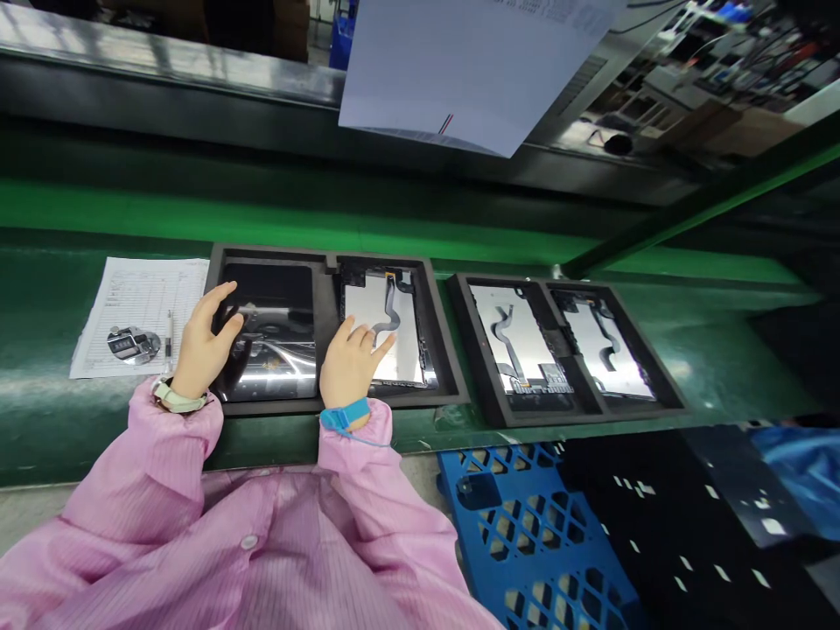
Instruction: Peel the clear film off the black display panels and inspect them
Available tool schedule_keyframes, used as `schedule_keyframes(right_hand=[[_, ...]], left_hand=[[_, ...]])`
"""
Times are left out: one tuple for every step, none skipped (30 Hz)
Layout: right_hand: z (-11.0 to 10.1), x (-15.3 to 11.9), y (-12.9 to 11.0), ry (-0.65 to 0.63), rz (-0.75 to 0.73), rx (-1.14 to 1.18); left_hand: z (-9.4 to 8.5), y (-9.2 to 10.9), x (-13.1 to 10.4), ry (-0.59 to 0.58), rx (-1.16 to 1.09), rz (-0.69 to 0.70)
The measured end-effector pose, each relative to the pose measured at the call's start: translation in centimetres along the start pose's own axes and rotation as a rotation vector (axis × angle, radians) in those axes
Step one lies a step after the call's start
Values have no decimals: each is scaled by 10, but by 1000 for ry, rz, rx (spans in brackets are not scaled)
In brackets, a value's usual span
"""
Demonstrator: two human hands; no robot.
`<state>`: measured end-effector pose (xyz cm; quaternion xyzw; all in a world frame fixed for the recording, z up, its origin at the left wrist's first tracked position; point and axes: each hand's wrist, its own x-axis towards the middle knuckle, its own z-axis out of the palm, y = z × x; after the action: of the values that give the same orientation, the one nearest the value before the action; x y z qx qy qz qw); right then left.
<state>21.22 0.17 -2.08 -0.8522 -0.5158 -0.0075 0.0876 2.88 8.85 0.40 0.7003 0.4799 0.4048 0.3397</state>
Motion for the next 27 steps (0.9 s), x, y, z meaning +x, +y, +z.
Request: schedule_keyframes(right_hand=[[-2,1,-4,16,-34,-44],[-5,2,-7,27,-65,-79],[-8,4,-9,32,-87,-100],[-13,6,-11,30,-100,-112],[-20,8,-11,32,-104,-118],[-28,10,-9,41,-100,-125],[-38,14,-5,57,-93,-135],[-49,18,0,73,-77,-142],[-61,22,8,86,-46,-143],[-73,28,18,92,1,-134],[-85,34,31,94,64,-111],[-97,41,46,100,132,-74],[-107,46,62,123,184,-22],[-115,51,78,167,212,65],[-122,54,94,228,226,198],[-128,55,109,309,225,383],[-132,53,120,384,215,572],[-134,50,128,453,194,747],[-135,46,131,503,160,914],[-134,41,130,521,117,1061],[-132,36,125,511,73,1187],[-128,31,117,466,37,1304],[-123,27,107,399,20,1424],[-116,23,96,305,20,1520],[-109,19,84,188,31,1575],[-102,16,73,74,40,1606],[-94,14,63,-33,41,1626]], left_hand=[[0,0,0,1,-15,0],[0,0,0,3,-29,1],[0,0,0,6,-40,3],[0,-1,1,8,-51,5],[0,-2,1,7,-65,5],[0,-4,1,4,-83,0],[1,-4,1,-1,-108,-10],[1,-5,1,-5,-140,-25],[1,-4,1,-7,-179,-42],[1,-3,1,-7,-222,-59],[1,-2,1,-8,-270,-76],[1,0,1,-13,-320,-93],[2,3,0,-22,-374,-110],[2,5,0,-36,-430,-126],[2,8,-1,-59,-486,-145],[2,10,-1,-87,-543,-169],[2,12,-2,-117,-599,-197],[2,14,-3,-148,-652,-225],[3,16,-3,-179,-698,-253],[4,17,-4,-205,-738,-279],[5,19,-4,-226,-768,-300],[6,20,-5,-241,-785,-309],[8,22,-5,-251,-787,-301],[9,23,-5,-246,-778,-270],[11,24,-6,-226,-762,-221],[12,25,-7,-194,-746,-174],[13,27,-8,-157,-735,-149]])
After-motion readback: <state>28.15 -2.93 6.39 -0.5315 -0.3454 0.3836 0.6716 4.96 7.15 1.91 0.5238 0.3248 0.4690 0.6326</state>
